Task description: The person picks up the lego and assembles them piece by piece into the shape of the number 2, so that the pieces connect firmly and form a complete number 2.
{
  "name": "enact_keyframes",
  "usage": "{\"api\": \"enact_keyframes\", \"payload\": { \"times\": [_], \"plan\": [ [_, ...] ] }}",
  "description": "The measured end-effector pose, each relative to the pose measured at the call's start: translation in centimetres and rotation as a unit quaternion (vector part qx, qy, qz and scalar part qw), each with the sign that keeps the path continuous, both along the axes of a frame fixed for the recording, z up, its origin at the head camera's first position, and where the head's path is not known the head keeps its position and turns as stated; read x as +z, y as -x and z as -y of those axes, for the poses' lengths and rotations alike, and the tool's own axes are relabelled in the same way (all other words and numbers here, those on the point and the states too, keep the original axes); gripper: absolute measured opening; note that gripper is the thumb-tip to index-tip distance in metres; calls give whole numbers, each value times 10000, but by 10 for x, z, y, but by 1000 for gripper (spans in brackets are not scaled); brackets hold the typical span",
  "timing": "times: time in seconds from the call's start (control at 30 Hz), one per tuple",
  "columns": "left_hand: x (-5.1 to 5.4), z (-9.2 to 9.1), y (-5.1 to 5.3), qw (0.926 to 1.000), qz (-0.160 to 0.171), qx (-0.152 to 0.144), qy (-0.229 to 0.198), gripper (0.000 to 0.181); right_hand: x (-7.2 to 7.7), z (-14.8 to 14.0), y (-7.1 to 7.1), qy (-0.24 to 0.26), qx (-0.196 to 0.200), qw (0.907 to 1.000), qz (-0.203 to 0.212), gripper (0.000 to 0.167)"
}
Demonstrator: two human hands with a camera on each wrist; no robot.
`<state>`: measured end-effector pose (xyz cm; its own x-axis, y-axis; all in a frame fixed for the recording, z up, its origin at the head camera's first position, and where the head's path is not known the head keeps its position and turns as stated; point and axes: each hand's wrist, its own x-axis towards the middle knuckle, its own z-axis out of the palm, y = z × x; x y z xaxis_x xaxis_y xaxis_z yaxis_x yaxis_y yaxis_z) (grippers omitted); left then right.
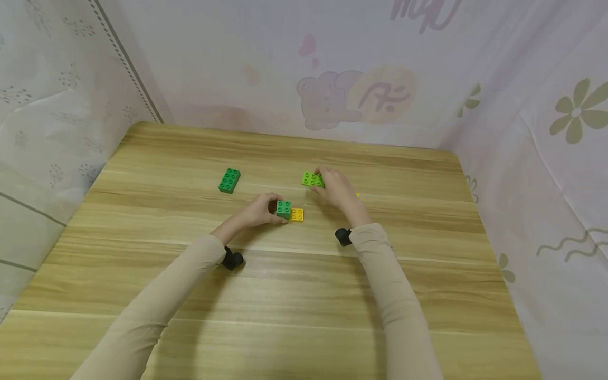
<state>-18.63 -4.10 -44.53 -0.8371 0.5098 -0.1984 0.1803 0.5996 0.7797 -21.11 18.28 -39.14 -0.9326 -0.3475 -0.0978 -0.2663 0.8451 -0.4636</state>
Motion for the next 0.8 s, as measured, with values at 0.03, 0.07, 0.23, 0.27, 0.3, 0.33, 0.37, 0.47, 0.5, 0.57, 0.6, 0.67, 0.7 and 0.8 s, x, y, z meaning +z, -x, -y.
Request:
{"api": "enact_keyframes", "payload": {
  "times": [0.03,0.07,0.23,0.27,0.3,0.33,0.37,0.47,0.5,0.57,0.6,0.67,0.7,0.8],
  "plan": [
    [0,0,0,10000,-2,-2,-8,51,2,1,-1,35,10,10000,-32,43],
    [0,0,0,10000,-4,-2,-10,51,4,2,-2,58,31,10000,-60,43],
    [0,1,0,10000,25,-6,-6,51,11,5,-6,72,180,9996,-197,45],
    [1,0,0,10000,40,-1,-13,51,12,6,-7,73,209,9995,-225,45],
    [1,0,0,10000,47,1,-20,51,13,7,-8,75,239,9994,-256,45],
    [1,0,0,10000,51,2,-27,51,14,7,-9,74,271,9992,-291,45],
    [1,0,0,10000,51,1,-32,51,15,8,-9,64,306,9990,-328,45],
    [2,0,0,10000,52,-7,-36,50,18,10,-11,55,374,9984,-410,44],
    [2,0,1,10000,47,-14,-36,50,18,11,-12,56,399,9982,-443,44],
    [1,0,0,10000,54,-24,-38,50,20,13,-12,65,437,9979,-470,44],
    [1,0,0,10000,56,-25,-44,50,20,14,-13,60,454,9978,-487,44],
    [1,0,0,10000,66,-29,-65,50,21,16,-14,43,502,9973,-541,44],
    [0,0,1,9999,65,-31,-82,50,21,17,-15,28,525,9970,-565,45],
    [-1,0,1,9999,45,-51,-130,49,22,19,-17,-20,582,9961,-656,44]
  ]
}}
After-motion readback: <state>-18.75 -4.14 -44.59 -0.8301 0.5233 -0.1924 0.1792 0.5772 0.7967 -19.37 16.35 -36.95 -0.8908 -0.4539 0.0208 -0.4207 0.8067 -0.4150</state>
